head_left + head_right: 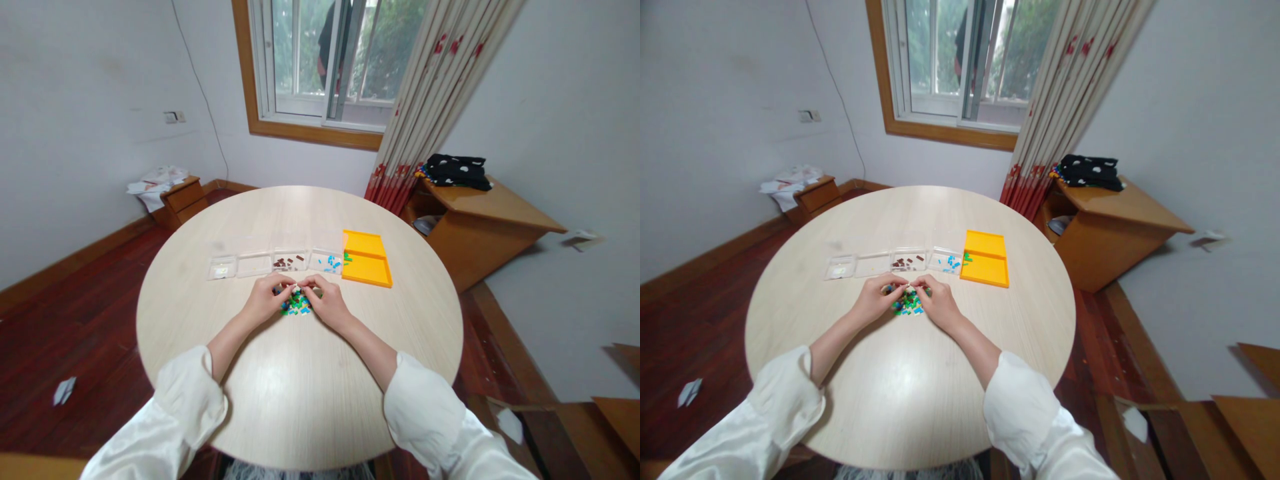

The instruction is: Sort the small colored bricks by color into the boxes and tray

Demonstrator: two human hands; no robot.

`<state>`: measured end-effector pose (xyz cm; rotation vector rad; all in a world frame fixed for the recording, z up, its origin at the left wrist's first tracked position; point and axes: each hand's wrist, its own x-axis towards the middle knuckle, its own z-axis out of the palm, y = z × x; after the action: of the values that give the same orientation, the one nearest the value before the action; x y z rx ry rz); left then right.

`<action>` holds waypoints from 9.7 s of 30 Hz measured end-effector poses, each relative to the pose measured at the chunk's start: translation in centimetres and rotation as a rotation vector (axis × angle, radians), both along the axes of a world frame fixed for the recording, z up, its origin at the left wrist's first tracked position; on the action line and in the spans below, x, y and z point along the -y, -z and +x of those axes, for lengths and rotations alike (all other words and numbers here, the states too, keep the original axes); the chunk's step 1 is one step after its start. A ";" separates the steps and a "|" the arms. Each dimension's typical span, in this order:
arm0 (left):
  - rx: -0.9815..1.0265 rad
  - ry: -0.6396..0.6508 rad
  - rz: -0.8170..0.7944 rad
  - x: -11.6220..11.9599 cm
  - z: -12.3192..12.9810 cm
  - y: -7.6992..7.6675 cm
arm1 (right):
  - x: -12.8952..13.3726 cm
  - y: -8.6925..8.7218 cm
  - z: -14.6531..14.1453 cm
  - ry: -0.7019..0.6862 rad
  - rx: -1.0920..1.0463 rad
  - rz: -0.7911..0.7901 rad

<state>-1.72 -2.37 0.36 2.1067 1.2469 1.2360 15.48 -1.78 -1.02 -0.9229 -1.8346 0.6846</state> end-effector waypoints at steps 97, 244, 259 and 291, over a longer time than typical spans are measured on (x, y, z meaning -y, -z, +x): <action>-0.039 0.121 0.052 0.1 0.6 0.5 | -0.5 -0.3 1.1 -0.087 0.042 -0.179; -0.114 -0.928 -0.050 -2.6 -10.9 -1.0 | -1.4 -2.3 4.8 -0.004 0.387 -0.183; 0.021 -0.203 0.085 0.3 1.6 -0.1 | -0.9 -2.2 3.5 0.040 0.142 -0.023; 0.644 -0.046 -0.478 0.0 1.7 -0.3 | -1.2 -2.3 4.8 0.047 0.357 -0.127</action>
<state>0.00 -2.37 0.68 1.2123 1.1377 1.3215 20.24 -0.57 1.25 -1.2314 -2.0900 0.6429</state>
